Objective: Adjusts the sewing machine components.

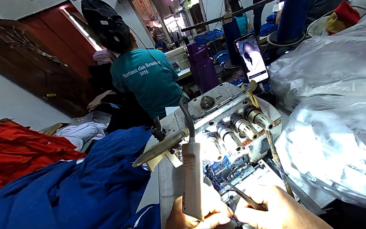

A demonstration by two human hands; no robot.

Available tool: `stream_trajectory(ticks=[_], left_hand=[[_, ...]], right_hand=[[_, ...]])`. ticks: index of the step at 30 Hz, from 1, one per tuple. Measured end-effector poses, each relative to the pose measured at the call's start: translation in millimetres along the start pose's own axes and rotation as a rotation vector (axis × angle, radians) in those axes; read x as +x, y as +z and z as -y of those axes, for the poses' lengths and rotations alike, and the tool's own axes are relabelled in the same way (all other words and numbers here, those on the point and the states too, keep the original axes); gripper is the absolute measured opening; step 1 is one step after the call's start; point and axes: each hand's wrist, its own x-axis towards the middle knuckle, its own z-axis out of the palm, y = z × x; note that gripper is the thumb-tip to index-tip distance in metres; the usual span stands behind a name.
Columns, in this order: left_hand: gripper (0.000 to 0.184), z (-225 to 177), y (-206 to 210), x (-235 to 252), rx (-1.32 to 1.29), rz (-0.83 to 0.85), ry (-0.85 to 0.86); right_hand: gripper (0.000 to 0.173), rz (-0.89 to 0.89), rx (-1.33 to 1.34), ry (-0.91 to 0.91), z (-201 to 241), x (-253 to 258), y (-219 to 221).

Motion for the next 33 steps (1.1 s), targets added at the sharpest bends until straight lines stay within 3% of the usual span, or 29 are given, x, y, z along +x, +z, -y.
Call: stream_trajectory(ticks=[11,16,25,28,31,33], left_hand=[[0.017,4,2,0,0.09,-0.074,0.038],[0.025,2,5,-1,0.124,-0.149,-0.037],[0.018,-2,5,-2,0.078,-0.208,-0.155],[0.014,-3,5,-3,0.063,-0.22,-0.169],[0.011,-2,4,-3,0.045,-0.243,-0.182],[0.011,-1,3,-4,0.029,-0.251,-0.198]], right_hand=[[0.016,-0.086,0.074,0.02,-3,1,4],[0.012,-0.176,0.118,0.024,-4,0,6],[0.01,-0.323,0.241,-0.022,-12,0,12],[0.011,-0.328,0.04,-0.103,-19,2,-1],[0.034,-0.255,-0.398,-0.27,-25,0,-22],[0.04,-0.212,-0.565,-0.389,-26,-2,-36]])
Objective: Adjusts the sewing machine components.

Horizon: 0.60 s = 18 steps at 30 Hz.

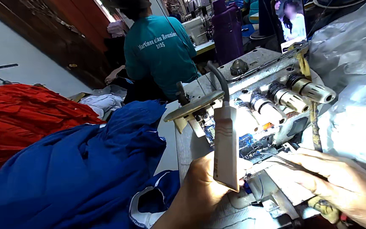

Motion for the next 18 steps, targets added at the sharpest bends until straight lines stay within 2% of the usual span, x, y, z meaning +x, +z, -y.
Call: stream_trajectory(ticks=[6,9,13,18], left_hand=[[0.009,0,-3,1,-0.023,0.019,-0.033],[0.01,-1,-2,1,-0.027,0.023,-0.024],[0.009,1,-2,1,-0.039,0.039,-0.025],[0.008,1,-1,1,-0.036,0.053,-0.004]], right_hand=[[0.032,0.379,-0.322,-0.191,1,6,-42],[0.025,0.381,-0.458,-0.331,-4,10,-45],[0.023,0.282,-0.501,-0.497,-15,16,-35],[0.02,0.265,-0.493,-0.486,-16,18,-30]])
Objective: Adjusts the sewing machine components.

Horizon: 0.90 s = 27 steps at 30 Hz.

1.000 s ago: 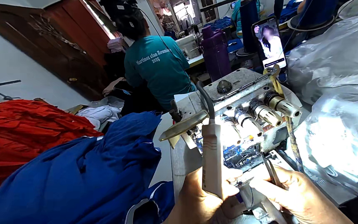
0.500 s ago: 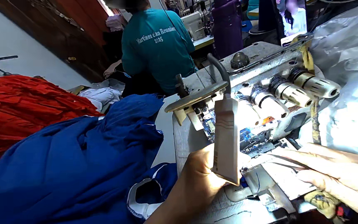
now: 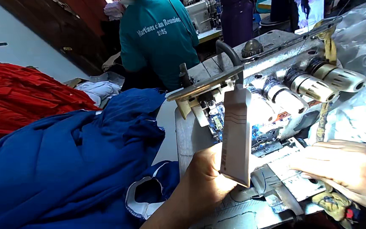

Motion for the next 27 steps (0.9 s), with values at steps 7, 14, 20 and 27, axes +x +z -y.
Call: stream_trajectory(ticks=[7,14,20,27], left_hand=[[0.008,1,1,0,-0.005,-0.001,0.012],[0.007,-2,2,0,0.014,-0.008,-0.003],[0.007,-1,2,0,0.02,-0.051,-0.001],[0.017,-1,4,1,0.152,-0.052,0.049]], right_hand=[[0.02,0.071,0.054,0.013,4,3,3],[0.023,-0.105,-0.064,0.068,11,2,24],[0.025,-0.148,0.016,0.284,22,-2,2],[0.023,-0.184,-0.055,0.299,41,3,-18]])
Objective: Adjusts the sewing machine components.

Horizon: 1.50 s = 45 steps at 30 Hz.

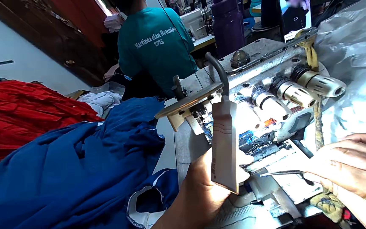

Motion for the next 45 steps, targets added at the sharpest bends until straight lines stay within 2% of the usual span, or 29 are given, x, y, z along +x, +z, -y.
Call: stream_trajectory(ticks=[7,14,20,28,37,41,45], left_hand=[[0.021,2,0,-1,-0.048,0.068,0.074],[0.01,1,2,-2,0.002,0.014,0.043],[0.012,-2,0,-3,0.076,-0.041,-0.016],[0.012,-2,-2,-2,-0.147,-0.088,-0.184],[0.015,-1,-2,-3,-0.118,-0.095,-0.148],[0.011,-1,-2,-2,-0.127,-0.09,-0.153],[0.012,-3,-2,-2,-0.112,-0.091,-0.154]], right_hand=[[0.021,0.052,0.06,0.016,10,9,0],[0.02,0.059,0.094,0.012,11,12,-1],[0.021,0.081,0.165,0.04,13,10,0],[0.021,0.122,0.319,0.174,11,7,-4],[0.022,0.146,0.387,0.21,13,5,0],[0.022,0.161,0.398,0.22,13,7,1],[0.021,0.098,0.392,0.2,12,7,7]])
